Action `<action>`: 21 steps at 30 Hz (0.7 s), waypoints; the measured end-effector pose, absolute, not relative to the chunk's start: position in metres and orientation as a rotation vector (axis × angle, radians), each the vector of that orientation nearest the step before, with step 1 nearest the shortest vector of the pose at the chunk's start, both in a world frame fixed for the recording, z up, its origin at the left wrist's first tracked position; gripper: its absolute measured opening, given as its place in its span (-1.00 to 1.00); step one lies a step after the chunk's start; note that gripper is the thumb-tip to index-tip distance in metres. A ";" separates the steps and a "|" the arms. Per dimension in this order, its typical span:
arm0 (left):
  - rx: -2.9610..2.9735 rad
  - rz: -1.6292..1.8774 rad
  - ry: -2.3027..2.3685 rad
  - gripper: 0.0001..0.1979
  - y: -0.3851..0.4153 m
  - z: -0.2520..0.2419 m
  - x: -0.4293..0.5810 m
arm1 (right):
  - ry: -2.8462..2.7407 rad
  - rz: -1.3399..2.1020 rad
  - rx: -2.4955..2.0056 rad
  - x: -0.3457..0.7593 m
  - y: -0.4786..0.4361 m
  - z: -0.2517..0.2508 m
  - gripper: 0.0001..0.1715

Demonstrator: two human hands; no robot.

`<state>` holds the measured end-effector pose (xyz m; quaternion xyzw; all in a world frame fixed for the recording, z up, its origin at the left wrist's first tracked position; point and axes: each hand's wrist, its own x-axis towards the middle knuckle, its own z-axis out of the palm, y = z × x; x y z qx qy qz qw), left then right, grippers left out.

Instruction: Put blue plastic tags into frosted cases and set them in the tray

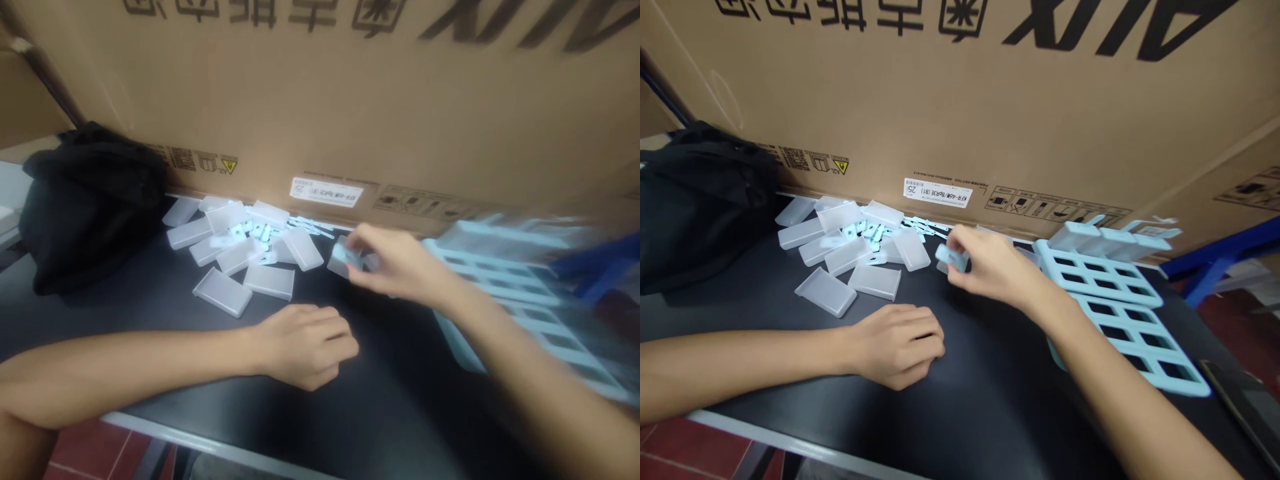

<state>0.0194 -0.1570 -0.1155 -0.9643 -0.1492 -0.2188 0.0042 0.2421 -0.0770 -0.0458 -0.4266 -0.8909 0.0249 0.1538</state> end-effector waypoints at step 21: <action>-2.953 -0.363 -0.960 -0.59 -0.164 -0.108 0.024 | -2.961 -0.519 -1.038 0.241 -0.061 -0.057 -0.58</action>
